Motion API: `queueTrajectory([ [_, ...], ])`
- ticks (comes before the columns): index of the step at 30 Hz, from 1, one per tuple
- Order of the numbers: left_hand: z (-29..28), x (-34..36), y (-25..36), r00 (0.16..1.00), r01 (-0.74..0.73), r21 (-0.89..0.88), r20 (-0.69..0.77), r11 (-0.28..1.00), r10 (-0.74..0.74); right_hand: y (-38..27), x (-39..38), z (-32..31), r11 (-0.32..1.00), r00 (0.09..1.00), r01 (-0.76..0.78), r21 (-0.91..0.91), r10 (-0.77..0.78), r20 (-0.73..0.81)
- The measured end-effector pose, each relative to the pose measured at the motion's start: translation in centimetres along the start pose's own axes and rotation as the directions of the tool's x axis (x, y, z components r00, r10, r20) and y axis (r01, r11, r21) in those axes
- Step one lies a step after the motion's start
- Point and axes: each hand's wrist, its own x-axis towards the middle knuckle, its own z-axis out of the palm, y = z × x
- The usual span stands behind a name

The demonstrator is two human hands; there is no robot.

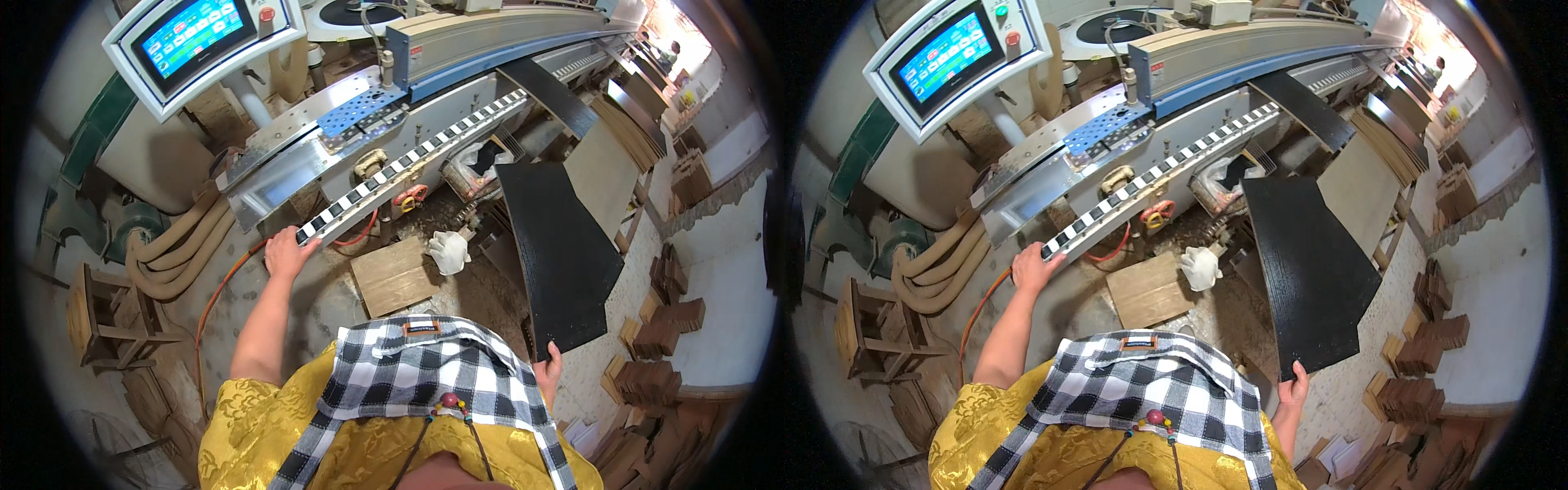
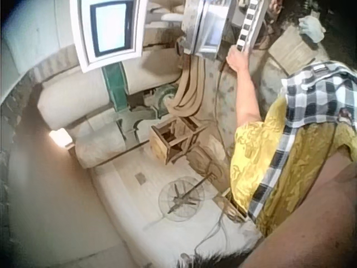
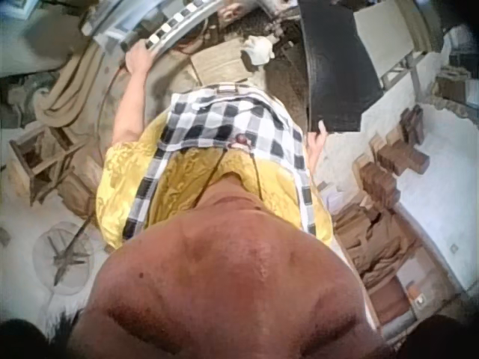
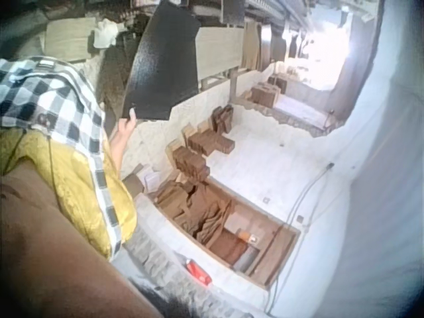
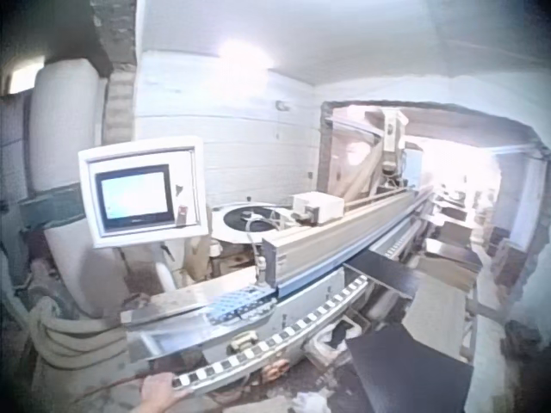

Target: The person operates a large industrial sanding machine in a workshop. They repeatedly feed dark rectangular panels into the machine, guide them through the sanding belt, and stack the finished pieces on a nearby table.

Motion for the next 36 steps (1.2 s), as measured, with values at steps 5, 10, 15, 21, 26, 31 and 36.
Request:
queueTrajectory([
  [5, 0.4, -0.1, -0.6, 1.0, 0.0, -0.02, -0.01, 1.0, 0.0, 1.7, -0.5, 3.9, 0.992, 0.992, -0.063, -0.112, 0.075, 0.105],
  [10, 0.7, -0.1, -0.7, 0.998, -0.032, -0.011, -0.046, 0.999, 0.032, 6.1, -0.5, 13.0, 0.966, 0.948, -0.146, -0.213, 0.199, 0.25],
  [15, 0.3, -0.2, -0.9, 0.998, -0.043, -0.026, -0.039, 0.999, 0.042, 11.8, 0.9, 16.4, 0.906, 0.882, -0.328, -0.266, 0.395, 0.258],
  [21, 0.3, 0.1, -0.5, 1.0, -0.02, -0.028, 0.006, 0.999, 0.02, 15.3, 0.3, 21.7, 0.749, 0.778, -0.445, -0.491, 0.595, 0.202],
  [26, 0.8, 0.1, -0.6, 0.999, -0.023, -0.034, -0.028, 0.999, 0.023, 19.2, 1.0, 22.2, 0.713, 0.754, -0.325, -0.622, 0.592, 0.284],
  [31, 0.7, 0.1, -0.7, 1.0, -0.025, -0.023, -0.014, 0.999, 0.025, 21.6, 0.4, 22.2, 0.699, 0.856, -0.062, -0.712, 0.404, 0.323],
  [36, 0.6, 0.0, -0.7, 1.0, -0.011, -0.041, 0.003, 0.999, 0.011, 21.6, -0.2, 22.7, 0.686, 0.867, -0.133, -0.715, 0.431, 0.252],
])
